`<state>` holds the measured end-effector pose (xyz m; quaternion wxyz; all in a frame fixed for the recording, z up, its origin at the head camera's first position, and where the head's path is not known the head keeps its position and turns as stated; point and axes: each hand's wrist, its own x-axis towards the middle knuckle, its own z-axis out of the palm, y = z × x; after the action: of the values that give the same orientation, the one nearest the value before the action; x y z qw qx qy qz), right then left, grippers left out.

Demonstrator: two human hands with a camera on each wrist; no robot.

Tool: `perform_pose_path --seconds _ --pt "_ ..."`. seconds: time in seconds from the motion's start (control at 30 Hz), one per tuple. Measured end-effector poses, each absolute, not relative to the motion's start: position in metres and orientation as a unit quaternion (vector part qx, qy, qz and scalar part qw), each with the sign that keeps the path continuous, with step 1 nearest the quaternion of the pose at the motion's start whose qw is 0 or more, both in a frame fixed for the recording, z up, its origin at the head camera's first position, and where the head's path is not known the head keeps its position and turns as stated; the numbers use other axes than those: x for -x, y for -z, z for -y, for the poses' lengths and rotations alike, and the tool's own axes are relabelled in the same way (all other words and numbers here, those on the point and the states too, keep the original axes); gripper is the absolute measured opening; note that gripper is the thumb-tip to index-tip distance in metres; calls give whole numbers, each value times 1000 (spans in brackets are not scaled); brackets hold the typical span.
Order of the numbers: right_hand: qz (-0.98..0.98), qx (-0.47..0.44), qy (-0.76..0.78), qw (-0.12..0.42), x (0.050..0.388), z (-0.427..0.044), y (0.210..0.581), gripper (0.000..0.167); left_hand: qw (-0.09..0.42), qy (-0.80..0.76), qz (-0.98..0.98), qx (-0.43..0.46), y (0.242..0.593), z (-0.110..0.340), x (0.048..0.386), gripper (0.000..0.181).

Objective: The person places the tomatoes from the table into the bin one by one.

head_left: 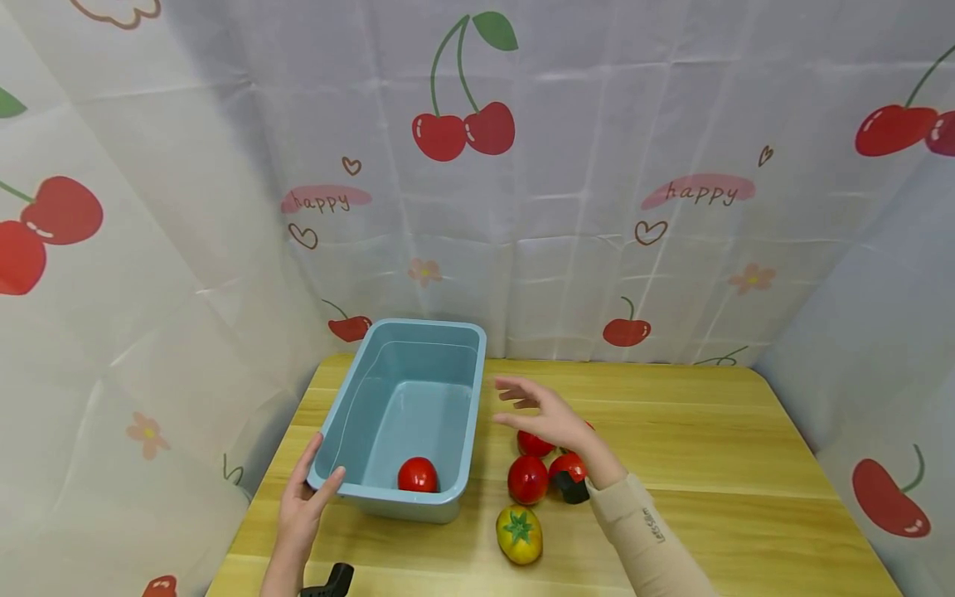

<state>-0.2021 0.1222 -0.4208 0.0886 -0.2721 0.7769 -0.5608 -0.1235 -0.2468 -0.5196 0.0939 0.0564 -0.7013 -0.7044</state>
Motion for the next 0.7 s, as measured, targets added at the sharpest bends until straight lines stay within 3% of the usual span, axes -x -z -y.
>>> perform_pose_path --seconds 0.7 --pt "-799 194 568 20 210 -168 437 55 85 712 695 -59 521 248 125 68"
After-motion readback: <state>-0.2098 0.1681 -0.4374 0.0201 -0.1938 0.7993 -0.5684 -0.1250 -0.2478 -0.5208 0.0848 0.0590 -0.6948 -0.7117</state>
